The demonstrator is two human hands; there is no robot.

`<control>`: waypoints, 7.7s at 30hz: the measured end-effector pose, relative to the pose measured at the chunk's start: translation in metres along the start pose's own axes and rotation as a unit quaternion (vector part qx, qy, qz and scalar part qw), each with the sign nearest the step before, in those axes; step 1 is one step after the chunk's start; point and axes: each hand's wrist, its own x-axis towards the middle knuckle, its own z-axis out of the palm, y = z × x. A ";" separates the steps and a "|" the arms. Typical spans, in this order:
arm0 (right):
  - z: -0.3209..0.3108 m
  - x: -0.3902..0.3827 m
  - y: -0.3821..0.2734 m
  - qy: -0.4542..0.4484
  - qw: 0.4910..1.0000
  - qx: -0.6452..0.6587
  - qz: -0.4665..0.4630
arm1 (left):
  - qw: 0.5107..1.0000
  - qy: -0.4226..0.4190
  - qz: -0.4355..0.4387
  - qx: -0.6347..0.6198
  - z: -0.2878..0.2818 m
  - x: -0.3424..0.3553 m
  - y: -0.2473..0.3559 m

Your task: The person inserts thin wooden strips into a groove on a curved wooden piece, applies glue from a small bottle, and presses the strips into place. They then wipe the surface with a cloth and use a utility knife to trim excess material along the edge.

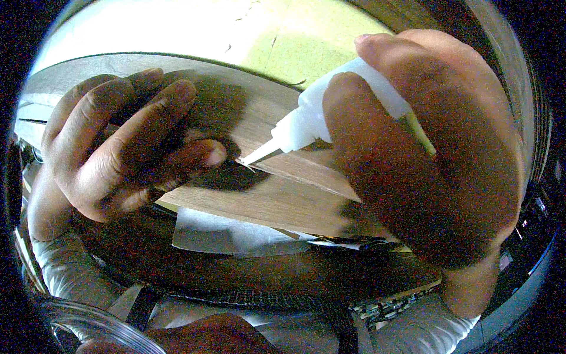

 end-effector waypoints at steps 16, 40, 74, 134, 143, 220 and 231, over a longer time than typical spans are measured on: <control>-0.007 0.021 0.000 0.042 0.998 0.030 -0.019 | 1.000 -0.002 0.021 -0.002 -0.006 -0.008 -0.017; -0.033 0.054 -0.004 0.030 0.998 0.011 -0.053 | 0.999 0.012 0.033 0.003 -0.024 -0.027 -0.044; 0.060 0.000 0.022 0.038 0.985 0.082 0.145 | 0.999 0.012 0.024 0.017 -0.004 -0.012 -0.006; 0.015 0.014 -0.044 0.127 0.974 0.167 -0.088 | 0.994 0.032 -0.071 -0.074 -0.006 -0.014 0.003; 0.018 0.012 -0.043 0.140 0.971 0.161 -0.104 | 0.990 0.036 -0.111 -0.079 -0.004 -0.016 0.004; 0.026 0.003 -0.039 0.187 0.953 0.211 -0.108 | 1.000 -0.014 0.027 -0.001 -0.017 -0.016 -0.009; 0.021 0.013 -0.043 0.207 0.956 0.173 -0.119 | 0.998 0.036 0.047 -0.006 -0.007 -0.033 -0.018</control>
